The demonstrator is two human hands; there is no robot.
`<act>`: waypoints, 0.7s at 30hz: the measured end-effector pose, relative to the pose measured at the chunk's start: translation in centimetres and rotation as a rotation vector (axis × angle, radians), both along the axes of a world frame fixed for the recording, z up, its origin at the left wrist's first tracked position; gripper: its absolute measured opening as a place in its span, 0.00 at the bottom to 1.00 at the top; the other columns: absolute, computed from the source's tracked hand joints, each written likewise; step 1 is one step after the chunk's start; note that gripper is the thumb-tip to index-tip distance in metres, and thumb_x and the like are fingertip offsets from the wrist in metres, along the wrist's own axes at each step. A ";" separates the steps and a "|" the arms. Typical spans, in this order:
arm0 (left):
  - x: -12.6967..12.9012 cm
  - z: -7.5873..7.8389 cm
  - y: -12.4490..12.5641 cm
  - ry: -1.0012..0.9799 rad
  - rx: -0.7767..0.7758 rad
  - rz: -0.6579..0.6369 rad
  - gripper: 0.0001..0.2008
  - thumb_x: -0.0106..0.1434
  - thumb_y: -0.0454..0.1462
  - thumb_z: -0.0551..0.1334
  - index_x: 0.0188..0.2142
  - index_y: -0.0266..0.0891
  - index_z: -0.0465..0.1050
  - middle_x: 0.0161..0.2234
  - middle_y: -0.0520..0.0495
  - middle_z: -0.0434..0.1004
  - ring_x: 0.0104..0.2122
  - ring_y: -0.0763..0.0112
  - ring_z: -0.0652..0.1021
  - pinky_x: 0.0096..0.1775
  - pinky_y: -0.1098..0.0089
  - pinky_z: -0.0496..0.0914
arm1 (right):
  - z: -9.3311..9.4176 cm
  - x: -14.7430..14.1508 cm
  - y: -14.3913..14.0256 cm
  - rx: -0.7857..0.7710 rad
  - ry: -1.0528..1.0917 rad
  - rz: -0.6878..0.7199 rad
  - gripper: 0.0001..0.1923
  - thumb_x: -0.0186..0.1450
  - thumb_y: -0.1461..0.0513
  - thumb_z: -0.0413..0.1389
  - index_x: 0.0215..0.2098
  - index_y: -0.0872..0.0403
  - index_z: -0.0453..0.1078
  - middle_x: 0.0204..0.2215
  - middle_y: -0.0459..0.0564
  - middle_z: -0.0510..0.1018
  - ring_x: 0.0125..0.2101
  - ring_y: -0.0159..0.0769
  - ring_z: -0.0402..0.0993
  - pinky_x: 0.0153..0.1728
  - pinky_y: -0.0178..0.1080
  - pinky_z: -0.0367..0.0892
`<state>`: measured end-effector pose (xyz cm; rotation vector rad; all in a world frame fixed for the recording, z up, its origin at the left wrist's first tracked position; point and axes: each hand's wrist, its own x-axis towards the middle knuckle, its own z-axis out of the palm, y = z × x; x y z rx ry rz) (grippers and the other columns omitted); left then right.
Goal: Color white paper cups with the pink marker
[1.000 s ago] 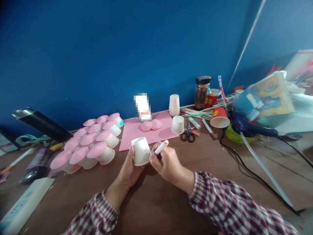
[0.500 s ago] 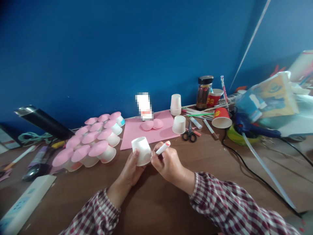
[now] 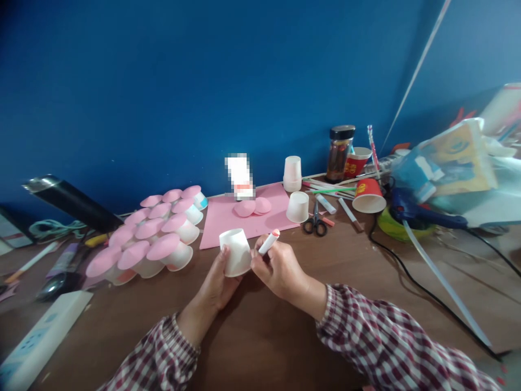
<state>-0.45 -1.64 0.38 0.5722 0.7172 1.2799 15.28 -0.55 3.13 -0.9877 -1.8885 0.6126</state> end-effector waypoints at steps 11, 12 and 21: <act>-0.2 -0.3 0.1 0.032 0.006 0.014 0.21 0.57 0.49 0.66 0.40 0.33 0.76 0.36 0.43 0.80 0.36 0.65 0.78 0.42 0.66 0.70 | 0.1 -0.2 -0.3 0.033 0.044 -0.035 0.07 0.65 0.65 0.50 0.29 0.53 0.62 0.20 0.44 0.72 0.18 0.30 0.66 0.21 0.31 0.61; -0.2 -0.3 0.1 0.031 0.009 0.012 0.21 0.57 0.49 0.66 0.40 0.33 0.76 0.36 0.43 0.81 0.36 0.65 0.79 0.42 0.66 0.70 | 0.1 -0.2 -0.3 0.043 0.046 -0.042 0.07 0.65 0.65 0.50 0.28 0.53 0.61 0.19 0.44 0.71 0.18 0.30 0.67 0.22 0.31 0.61; 0.0 -0.1 -0.1 0.025 0.001 -0.001 0.20 0.56 0.48 0.67 0.39 0.33 0.76 0.35 0.43 0.81 0.35 0.66 0.79 0.42 0.68 0.70 | 0.0 0.1 -0.4 0.066 0.055 -0.080 0.07 0.66 0.64 0.50 0.29 0.52 0.60 0.20 0.44 0.72 0.17 0.30 0.68 0.21 0.31 0.61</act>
